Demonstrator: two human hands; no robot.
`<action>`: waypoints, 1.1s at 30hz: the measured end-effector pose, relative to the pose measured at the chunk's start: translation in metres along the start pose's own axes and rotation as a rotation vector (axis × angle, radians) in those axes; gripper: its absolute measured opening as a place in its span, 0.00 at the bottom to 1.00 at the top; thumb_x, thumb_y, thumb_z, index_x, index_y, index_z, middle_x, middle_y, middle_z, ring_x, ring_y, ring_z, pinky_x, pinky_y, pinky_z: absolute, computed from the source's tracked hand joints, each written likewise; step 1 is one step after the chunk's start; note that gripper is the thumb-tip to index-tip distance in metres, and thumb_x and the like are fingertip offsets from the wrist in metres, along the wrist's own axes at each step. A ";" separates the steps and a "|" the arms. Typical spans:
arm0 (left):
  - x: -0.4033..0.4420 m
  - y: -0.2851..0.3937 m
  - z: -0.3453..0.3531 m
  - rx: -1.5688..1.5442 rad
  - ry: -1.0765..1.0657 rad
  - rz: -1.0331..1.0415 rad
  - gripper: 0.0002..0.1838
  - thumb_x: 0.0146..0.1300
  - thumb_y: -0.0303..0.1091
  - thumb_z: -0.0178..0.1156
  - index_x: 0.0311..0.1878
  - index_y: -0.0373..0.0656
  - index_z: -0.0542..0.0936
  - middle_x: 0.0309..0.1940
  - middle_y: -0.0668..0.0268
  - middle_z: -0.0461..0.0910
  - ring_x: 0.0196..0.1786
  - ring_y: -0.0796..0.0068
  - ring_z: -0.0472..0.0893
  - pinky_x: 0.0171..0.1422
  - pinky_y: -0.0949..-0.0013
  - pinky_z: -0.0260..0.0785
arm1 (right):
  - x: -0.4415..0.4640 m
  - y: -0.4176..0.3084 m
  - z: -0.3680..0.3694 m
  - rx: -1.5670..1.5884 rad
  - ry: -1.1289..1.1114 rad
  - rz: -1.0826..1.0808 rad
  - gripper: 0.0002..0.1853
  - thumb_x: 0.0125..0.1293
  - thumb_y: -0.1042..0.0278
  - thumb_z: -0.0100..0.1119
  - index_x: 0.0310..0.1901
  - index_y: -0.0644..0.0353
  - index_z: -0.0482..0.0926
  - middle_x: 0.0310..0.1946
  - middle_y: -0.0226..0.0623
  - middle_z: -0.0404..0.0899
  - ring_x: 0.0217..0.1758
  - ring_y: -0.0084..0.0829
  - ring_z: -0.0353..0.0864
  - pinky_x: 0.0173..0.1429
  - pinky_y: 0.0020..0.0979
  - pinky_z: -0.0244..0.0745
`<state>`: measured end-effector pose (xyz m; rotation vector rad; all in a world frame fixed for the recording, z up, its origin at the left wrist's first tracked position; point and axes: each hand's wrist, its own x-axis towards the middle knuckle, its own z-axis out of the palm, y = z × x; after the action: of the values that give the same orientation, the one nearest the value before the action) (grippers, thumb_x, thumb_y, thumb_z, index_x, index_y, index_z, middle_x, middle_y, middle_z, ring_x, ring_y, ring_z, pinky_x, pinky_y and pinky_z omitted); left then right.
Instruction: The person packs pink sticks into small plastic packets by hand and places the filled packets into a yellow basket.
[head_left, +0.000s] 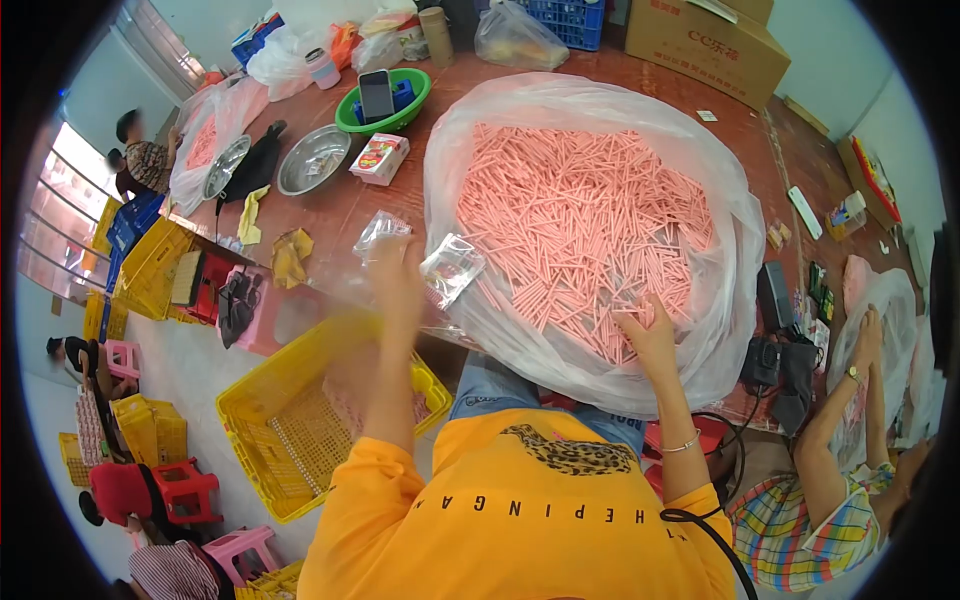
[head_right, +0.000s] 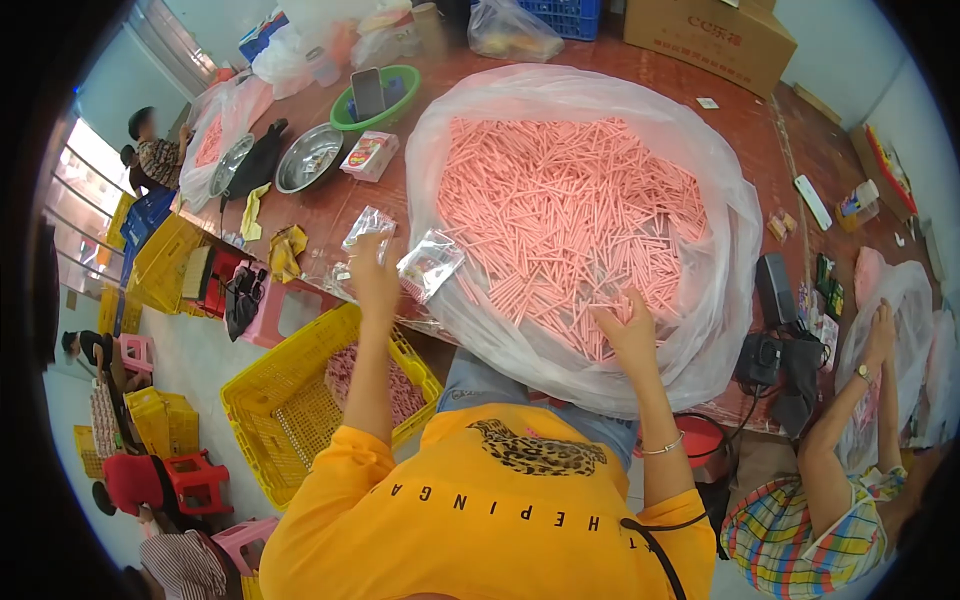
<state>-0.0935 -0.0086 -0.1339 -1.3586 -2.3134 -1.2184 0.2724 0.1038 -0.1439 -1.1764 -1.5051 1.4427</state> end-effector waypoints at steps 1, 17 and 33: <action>-0.002 -0.028 -0.005 0.184 -0.016 0.029 0.13 0.64 0.30 0.62 0.51 0.40 0.82 0.55 0.52 0.77 0.55 0.49 0.76 0.61 0.54 0.68 | 0.002 0.010 -0.006 -0.044 -0.016 0.003 0.07 0.65 0.73 0.65 0.37 0.61 0.75 0.27 0.25 0.74 0.27 0.14 0.72 0.29 0.19 0.69; 0.049 -0.147 -0.016 0.202 -0.061 -0.276 0.10 0.61 0.34 0.66 0.37 0.35 0.83 0.35 0.54 0.84 0.38 0.57 0.82 0.46 0.56 0.72 | 0.000 0.032 -0.010 0.172 -0.073 0.027 0.04 0.73 0.69 0.57 0.41 0.59 0.77 0.24 0.22 0.73 0.23 0.11 0.66 0.24 0.18 0.60; 0.047 -0.206 -0.032 -0.373 -0.050 -0.458 0.08 0.60 0.32 0.67 0.35 0.40 0.78 0.28 0.69 0.76 0.32 0.77 0.74 0.39 0.69 0.69 | -0.002 0.022 -0.004 0.259 -0.011 0.038 0.05 0.76 0.66 0.55 0.42 0.56 0.77 0.18 0.14 0.61 0.17 0.08 0.54 0.20 0.17 0.48</action>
<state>-0.2913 -0.0519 -0.2022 -0.9785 -2.6173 -1.8447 0.2796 0.1022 -0.1652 -1.0452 -1.2631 1.6168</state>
